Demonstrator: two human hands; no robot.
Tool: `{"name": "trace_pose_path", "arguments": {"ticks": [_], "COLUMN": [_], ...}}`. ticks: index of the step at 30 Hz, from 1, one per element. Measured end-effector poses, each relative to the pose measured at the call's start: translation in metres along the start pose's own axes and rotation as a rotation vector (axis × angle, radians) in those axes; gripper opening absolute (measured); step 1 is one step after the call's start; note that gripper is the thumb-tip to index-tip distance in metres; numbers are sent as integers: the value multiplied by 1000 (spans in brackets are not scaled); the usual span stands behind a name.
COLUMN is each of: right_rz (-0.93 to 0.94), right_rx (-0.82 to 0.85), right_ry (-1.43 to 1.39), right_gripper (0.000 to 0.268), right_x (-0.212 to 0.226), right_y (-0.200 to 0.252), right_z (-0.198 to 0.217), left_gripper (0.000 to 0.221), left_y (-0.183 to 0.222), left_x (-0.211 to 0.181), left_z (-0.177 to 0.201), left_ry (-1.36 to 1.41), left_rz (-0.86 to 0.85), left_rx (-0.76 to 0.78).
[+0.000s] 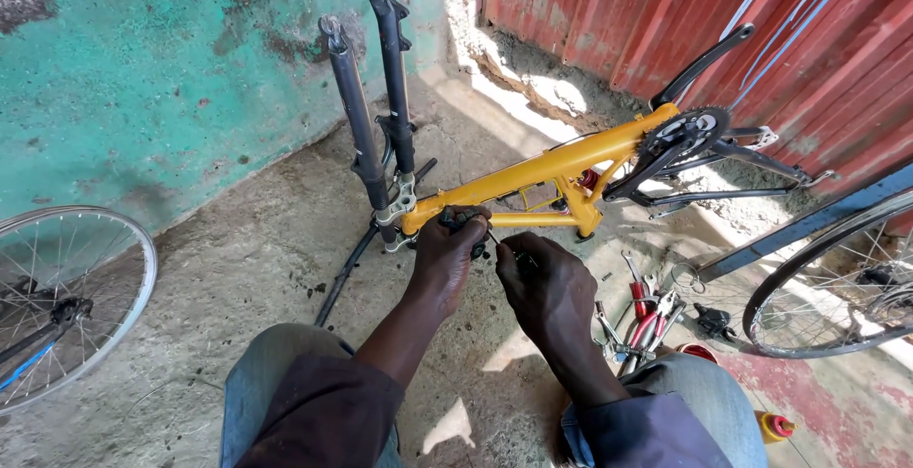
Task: Adjusting the front fork of a bicycle frame using a multi-tool
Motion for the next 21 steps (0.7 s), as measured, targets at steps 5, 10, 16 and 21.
{"name": "trace_pose_path", "arguments": {"ticks": [5, 10, 16, 21], "right_rz": [71, 208, -265, -754], "right_rx": [-1, 28, 243, 538], "right_ry": [77, 263, -525, -1221], "right_gripper": [24, 17, 27, 46], "right_x": [0, 4, -2, -3], "right_y": [1, 1, -4, 12], "right_z": [-2, -7, -26, -35], "left_gripper": [12, 13, 14, 13], "left_y": [8, 2, 9, 6], "left_x": [-5, -3, -27, -39], "left_z": [-1, 10, 8, 9], "left_ry": [-52, -240, -233, -177], "left_rz": [-73, -151, -144, -203], "left_rx": [-24, -31, -11, 77]}}
Point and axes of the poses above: each hand's wrist, its own y-axis away from the middle knuckle, its own z-axis out of the back of the hand, x = y × z, the point moved 3 cm from there along -y, towards the middle knuckle, and after that the axes turned 6 degrees about -x, right-handed, at the moved point
